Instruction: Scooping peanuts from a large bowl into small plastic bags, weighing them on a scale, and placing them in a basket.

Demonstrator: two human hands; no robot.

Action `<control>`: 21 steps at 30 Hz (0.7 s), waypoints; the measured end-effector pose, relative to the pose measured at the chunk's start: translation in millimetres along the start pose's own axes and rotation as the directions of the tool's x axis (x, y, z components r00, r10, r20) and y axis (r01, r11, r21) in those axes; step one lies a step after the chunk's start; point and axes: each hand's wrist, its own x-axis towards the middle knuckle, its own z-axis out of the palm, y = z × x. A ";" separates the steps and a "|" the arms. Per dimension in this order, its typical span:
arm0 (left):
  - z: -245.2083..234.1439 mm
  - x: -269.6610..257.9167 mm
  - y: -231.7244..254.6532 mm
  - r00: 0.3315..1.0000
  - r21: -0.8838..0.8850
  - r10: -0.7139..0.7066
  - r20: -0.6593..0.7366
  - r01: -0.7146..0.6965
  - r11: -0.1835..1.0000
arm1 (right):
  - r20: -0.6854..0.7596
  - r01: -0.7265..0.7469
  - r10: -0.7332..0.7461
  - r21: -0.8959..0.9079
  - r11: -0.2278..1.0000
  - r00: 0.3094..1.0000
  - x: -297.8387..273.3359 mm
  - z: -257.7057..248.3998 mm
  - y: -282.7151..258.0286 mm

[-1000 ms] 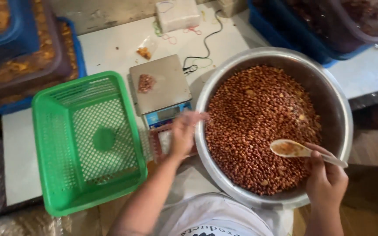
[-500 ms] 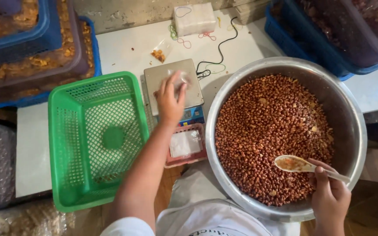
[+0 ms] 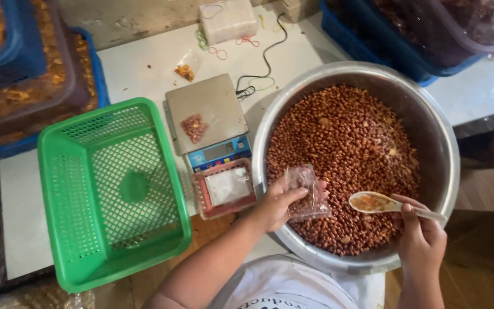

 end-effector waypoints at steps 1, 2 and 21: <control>1.5 0.4 -1.0 1.000 -0.003 -0.008 0.004 0.008 1.000 | -0.007 -0.005 0.005 -0.004 1.000 1.000 -2.4 -1.7 -3.1; 2.5 1.1 -0.8 0.999 0.048 -0.046 -0.017 0.047 0.998 | -0.007 -0.026 0.026 -0.003 1.000 1.000 -3.8 -2.3 -6.4; -106.9 17.3 149.7 0.281 0.986 0.946 0.160 -0.083 -0.142 | -0.013 -0.011 0.012 0.035 0.999 1.000 -2.9 -6.5 5.3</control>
